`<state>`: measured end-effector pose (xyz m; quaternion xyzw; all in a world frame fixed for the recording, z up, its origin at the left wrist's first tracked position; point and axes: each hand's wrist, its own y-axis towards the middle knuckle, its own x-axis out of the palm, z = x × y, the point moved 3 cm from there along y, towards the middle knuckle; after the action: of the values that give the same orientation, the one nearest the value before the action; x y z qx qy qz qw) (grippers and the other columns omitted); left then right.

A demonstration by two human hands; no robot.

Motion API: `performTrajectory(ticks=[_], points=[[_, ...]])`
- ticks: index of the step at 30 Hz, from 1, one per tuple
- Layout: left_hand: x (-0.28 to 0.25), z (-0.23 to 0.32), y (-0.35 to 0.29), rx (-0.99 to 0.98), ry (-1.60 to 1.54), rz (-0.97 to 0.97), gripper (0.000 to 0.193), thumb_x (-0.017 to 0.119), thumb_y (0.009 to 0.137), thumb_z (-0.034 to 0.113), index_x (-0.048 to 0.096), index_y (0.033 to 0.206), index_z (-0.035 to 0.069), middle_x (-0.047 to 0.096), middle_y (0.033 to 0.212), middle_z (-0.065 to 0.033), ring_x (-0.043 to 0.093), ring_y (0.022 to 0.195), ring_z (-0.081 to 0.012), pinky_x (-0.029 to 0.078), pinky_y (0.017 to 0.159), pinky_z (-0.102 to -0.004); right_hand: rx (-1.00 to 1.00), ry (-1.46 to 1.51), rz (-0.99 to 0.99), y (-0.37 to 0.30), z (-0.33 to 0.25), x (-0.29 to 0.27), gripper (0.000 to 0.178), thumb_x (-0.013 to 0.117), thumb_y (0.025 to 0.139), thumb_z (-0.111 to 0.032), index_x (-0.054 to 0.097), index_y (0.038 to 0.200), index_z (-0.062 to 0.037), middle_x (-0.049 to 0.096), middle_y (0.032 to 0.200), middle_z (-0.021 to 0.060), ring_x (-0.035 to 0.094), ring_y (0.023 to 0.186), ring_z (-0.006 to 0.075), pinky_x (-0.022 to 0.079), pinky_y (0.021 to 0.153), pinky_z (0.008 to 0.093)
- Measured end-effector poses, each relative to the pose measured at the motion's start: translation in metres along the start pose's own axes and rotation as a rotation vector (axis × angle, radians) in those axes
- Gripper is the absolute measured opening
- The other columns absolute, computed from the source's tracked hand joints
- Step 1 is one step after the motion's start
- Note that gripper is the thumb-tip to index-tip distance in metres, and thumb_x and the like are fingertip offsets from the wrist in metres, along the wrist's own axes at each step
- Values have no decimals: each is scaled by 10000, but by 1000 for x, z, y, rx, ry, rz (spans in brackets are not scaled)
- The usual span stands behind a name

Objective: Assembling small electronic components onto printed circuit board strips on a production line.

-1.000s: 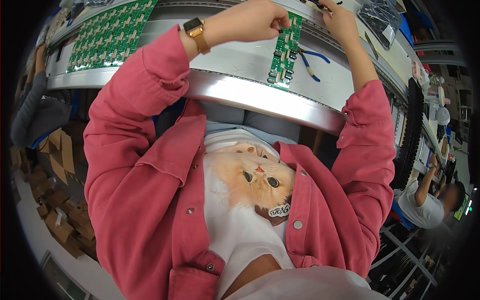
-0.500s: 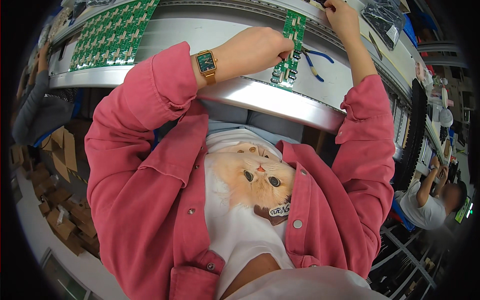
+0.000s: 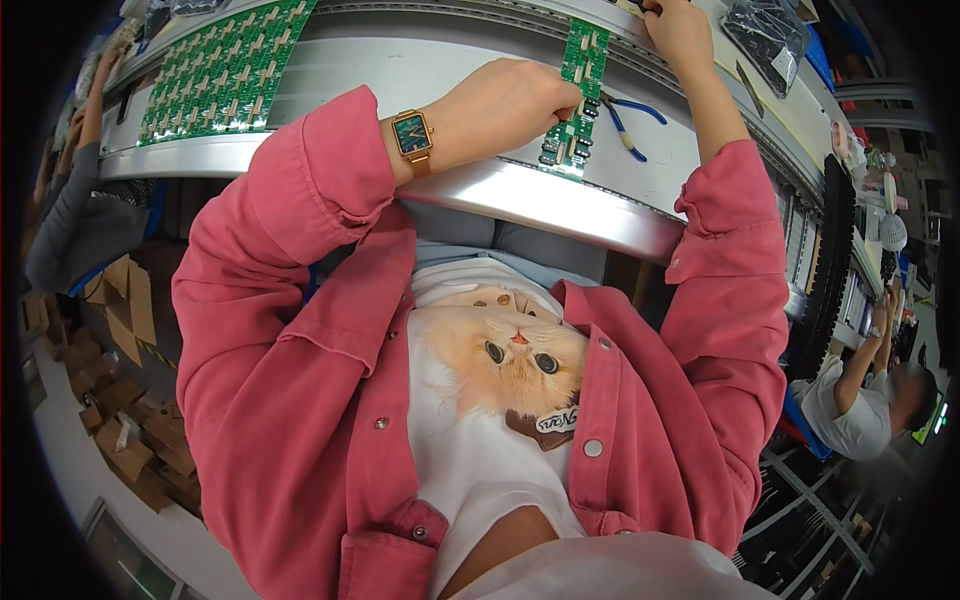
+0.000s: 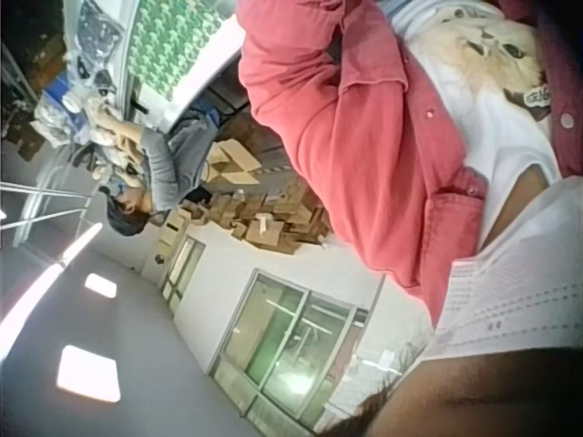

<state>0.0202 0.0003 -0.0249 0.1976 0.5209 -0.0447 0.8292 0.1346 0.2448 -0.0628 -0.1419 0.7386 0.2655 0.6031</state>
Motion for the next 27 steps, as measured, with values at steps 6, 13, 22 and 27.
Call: performTrajectory(ticks=[6, 13, 22, 27], points=[[1, 2, 1, -13, 45, -59, 50, 612, 785, 91, 628, 809, 50, 615, 798, -51, 572, 668, -245, 460, 647, -341, 15, 32, -3, -1, 2, -4, 146, 542, 684, -74, 651, 766, -22, 644, 813, 160, 584, 750, 361, 475, 705, 394], [-3, -1, 1, -6, 51, -70, 72, 609, 777, 85, 649, 825, 49, 621, 802, -58, 576, 677, -255, 463, 659, -352, -1, 192, 52, -17, -11, -30, 139, 546, 689, -74, 646, 774, -29, 636, 809, 164, 584, 722, 368, 476, 695, 405], [-27, -18, 29, -24, 95, -113, 106, 626, 749, 105, 650, 833, 43, 635, 827, -93, 581, 704, -295, 474, 676, -371, -232, 575, 137, -83, -27, -58, 175, 597, 766, -72, 687, 916, -81, 651, 781, 29, 551, 618, 148, 450, 603, 245], [-22, -86, 107, 117, 81, -75, 173, 546, 722, 97, 659, 835, 31, 644, 770, -165, 598, 702, -355, 487, 656, -404, -184, 699, -13, -109, -52, -60, 166, 597, 752, -41, 671, 898, -67, 645, 774, 30, 543, 624, 146, 445, 602, 254]])
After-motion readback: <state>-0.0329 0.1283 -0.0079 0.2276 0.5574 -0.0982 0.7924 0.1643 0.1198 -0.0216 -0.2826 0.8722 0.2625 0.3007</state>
